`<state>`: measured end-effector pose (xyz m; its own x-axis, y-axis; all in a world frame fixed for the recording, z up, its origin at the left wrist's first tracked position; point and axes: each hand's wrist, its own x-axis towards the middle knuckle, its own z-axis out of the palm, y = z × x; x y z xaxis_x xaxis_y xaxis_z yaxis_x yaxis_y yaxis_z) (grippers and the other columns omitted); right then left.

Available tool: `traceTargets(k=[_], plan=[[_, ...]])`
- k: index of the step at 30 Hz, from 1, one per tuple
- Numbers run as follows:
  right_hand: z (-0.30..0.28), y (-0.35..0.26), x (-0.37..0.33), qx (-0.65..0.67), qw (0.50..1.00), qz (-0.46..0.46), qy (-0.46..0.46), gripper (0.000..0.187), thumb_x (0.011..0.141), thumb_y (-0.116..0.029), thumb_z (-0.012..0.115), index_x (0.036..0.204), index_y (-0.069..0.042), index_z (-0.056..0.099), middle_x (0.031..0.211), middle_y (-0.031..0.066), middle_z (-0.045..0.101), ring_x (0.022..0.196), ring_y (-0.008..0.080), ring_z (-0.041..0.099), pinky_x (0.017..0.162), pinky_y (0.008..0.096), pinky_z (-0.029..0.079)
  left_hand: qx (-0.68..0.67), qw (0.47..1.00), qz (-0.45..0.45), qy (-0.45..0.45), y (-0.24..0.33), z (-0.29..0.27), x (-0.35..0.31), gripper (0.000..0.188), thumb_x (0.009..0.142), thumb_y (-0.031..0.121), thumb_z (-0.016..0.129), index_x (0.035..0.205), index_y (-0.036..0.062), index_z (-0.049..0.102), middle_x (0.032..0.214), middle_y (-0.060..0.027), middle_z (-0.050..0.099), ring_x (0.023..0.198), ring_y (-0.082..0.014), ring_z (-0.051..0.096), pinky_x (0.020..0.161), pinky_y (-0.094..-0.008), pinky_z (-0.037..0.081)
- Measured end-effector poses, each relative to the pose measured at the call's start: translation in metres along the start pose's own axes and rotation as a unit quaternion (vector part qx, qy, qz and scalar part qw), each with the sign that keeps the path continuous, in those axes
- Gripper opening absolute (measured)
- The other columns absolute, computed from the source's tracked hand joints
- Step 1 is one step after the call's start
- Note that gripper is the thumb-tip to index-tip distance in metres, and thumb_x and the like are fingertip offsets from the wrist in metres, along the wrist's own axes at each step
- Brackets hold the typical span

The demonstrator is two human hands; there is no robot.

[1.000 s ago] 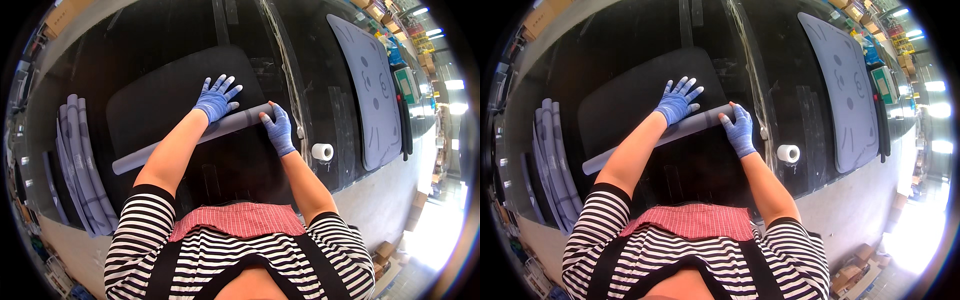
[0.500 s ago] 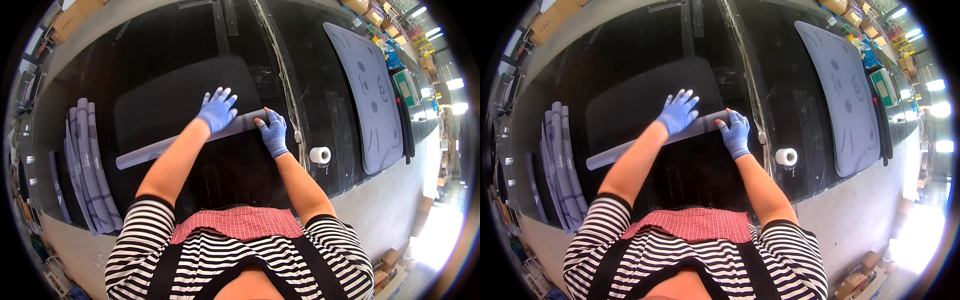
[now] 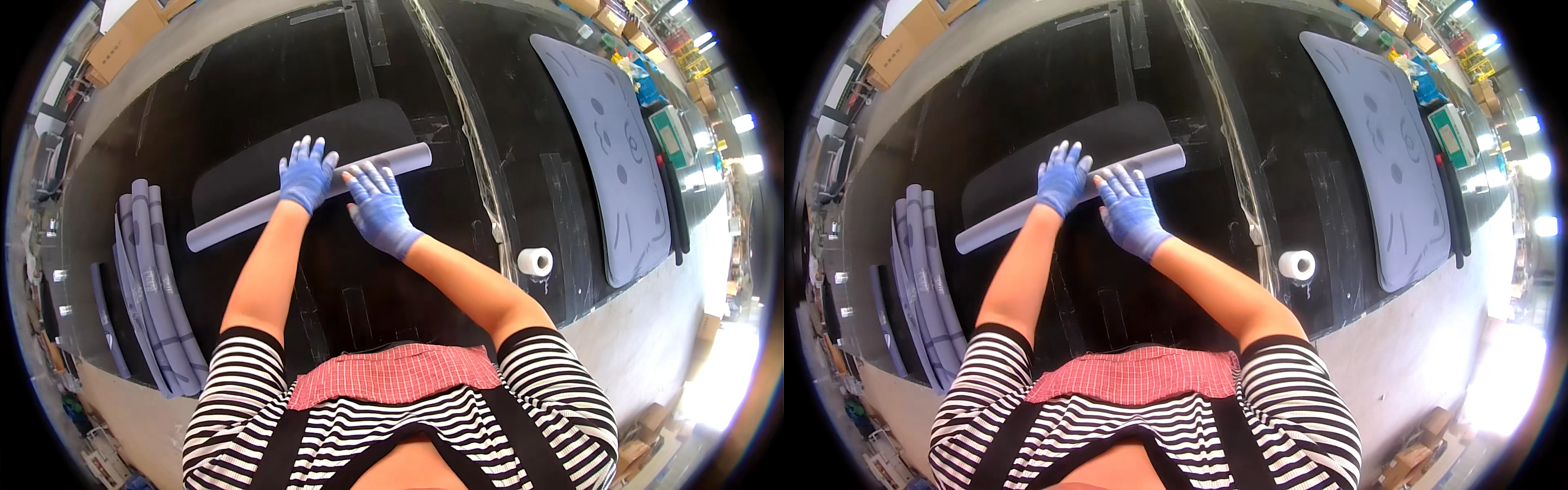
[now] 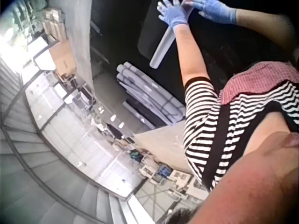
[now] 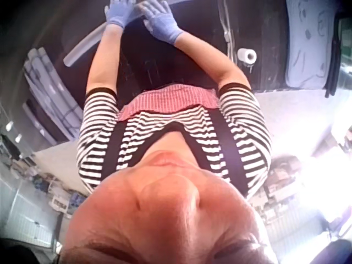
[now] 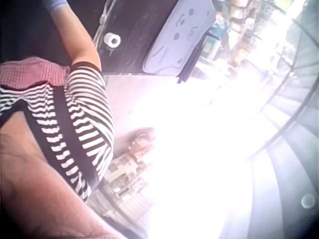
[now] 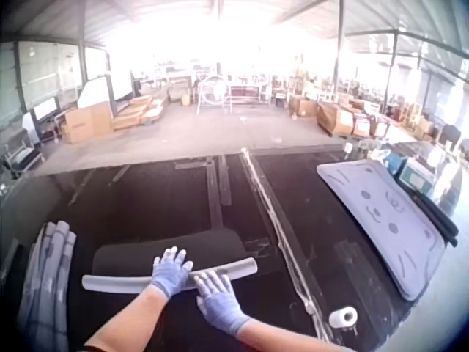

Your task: The person rolls up several foam floor mats by hand on a large table, securing one of the rolled mats with white tape.

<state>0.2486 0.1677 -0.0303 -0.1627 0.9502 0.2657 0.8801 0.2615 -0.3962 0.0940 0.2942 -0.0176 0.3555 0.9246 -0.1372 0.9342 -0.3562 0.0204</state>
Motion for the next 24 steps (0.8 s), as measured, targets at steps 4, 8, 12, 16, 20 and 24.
traceTargets(k=[4,8,12,16,20,24], plan=[[0.011,0.018,0.070,-0.086,0.994,-0.049,-0.039,0.080,0.087,-0.051,0.070,0.152,-0.012,0.043,0.157,0.0111,0.041,0.151,0.0307,0.028,0.124,0.0536,0.014,-0.139,0.977,0.086,0.134,-0.058,0.003,0.041,0.050,0.099,0.043,0.057,0.137,0.0106,0.060,0.147,-0.0143,0.053,0.134,-0.0329,0.051,0.114,-0.0430,0.038],[-0.007,0.030,0.136,-0.139,0.976,-0.007,-0.169,0.077,0.079,-0.054,0.079,0.140,-0.015,0.054,0.134,0.0072,0.060,0.134,0.0264,0.051,0.114,0.0462,0.033,0.019,0.997,0.073,0.033,-0.103,-0.028,-0.010,0.072,0.085,0.052,0.073,0.144,0.0148,0.052,0.138,-0.0122,0.059,0.131,-0.0301,0.054,0.112,-0.0433,0.040],[-0.013,0.023,0.149,-0.123,0.970,-0.020,-0.209,0.067,0.077,-0.052,0.081,0.132,-0.020,0.060,0.124,0.0079,0.065,0.125,0.0273,0.057,0.102,0.0422,0.043,0.078,0.995,0.010,0.060,-0.141,-0.013,-0.030,0.075,0.074,0.049,0.083,0.136,0.0164,0.054,0.119,-0.0066,0.065,0.112,-0.0301,0.062,0.098,-0.0440,0.047],[-0.036,0.025,0.069,-0.136,0.957,-0.029,-0.254,0.063,0.072,-0.054,0.083,0.121,-0.020,0.064,0.114,0.0099,0.066,0.112,0.0291,0.062,0.092,0.0430,0.046,0.010,0.993,0.099,0.062,-0.103,0.002,-0.114,0.074,0.081,0.047,0.077,0.140,0.0099,0.051,0.122,-0.0110,0.060,0.115,-0.0309,0.055,0.101,-0.0451,0.041],[-0.079,0.000,-0.086,-0.064,0.955,-0.030,-0.287,0.059,0.071,-0.049,0.085,0.115,-0.015,0.065,0.110,0.0095,0.066,0.109,0.0268,0.063,0.091,0.0417,0.047,-0.044,0.995,0.084,-0.040,-0.029,0.017,-0.256,0.076,0.077,0.042,0.081,0.139,0.0073,0.053,0.127,-0.0128,0.060,0.119,-0.0328,0.054,0.103,-0.0476,0.039],[-0.149,0.033,-0.165,0.324,0.928,0.180,-0.042,0.032,0.081,-0.020,0.077,0.108,-0.003,0.070,0.101,0.0144,0.071,0.091,0.0313,0.070,0.082,0.0383,0.055,-0.032,0.994,0.063,-0.083,0.000,0.033,-0.331,0.077,0.076,0.045,0.081,0.139,0.0115,0.052,0.129,-0.0097,0.059,0.121,-0.0303,0.055,0.103,-0.0471,0.040]])
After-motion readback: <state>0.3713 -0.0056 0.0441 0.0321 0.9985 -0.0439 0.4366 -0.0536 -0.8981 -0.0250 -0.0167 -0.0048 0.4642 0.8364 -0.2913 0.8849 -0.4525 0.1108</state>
